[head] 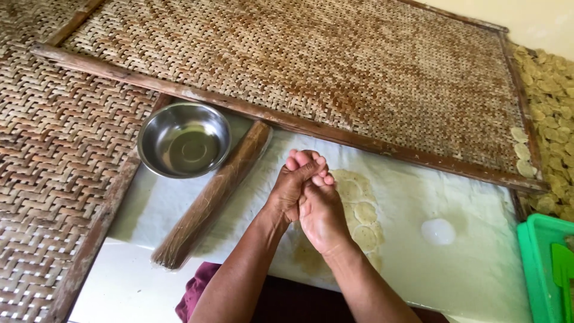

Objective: Rolling out dough and cutting it into circular shapes using a mold.

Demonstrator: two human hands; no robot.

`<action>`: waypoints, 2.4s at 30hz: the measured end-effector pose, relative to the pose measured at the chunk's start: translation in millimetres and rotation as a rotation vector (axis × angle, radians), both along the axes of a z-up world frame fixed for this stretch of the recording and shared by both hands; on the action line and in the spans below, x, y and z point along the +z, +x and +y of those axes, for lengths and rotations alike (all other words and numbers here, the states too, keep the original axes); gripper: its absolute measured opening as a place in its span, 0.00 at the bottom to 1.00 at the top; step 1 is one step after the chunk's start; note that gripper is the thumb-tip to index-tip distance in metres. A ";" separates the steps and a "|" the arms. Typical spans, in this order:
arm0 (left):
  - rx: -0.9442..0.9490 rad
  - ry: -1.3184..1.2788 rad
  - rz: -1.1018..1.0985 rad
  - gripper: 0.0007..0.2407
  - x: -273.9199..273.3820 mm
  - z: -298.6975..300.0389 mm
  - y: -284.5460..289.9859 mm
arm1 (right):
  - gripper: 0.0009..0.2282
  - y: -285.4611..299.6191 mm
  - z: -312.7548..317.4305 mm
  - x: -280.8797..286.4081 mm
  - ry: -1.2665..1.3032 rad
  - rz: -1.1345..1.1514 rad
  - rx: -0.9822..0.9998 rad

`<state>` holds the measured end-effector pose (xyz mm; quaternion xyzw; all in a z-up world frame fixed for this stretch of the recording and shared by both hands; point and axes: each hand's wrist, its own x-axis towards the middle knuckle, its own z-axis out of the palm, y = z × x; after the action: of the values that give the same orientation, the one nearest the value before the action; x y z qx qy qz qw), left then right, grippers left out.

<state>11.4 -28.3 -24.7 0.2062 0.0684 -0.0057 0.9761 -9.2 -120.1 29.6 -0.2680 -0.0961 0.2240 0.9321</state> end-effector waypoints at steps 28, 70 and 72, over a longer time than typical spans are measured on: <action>0.032 2.445 -0.029 0.20 14.4 10.6 -1.2 | 0.17 108.2 -67.5 -7.7 -1.923 -1.484 0.043; 0.018 2.243 0.009 0.19 9.3 21.0 1.3 | 0.17 107.4 -159.2 -11.9 -2.141 -1.465 -0.089; -0.003 2.261 0.023 0.18 7.4 20.7 2.7 | 0.10 104.6 -169.7 -2.6 -2.123 -1.296 0.000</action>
<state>14.0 -7.6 -17.3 0.9709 0.0430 0.0563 0.2287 95.4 -289.7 27.0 -0.9500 -0.3097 0.0172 0.0354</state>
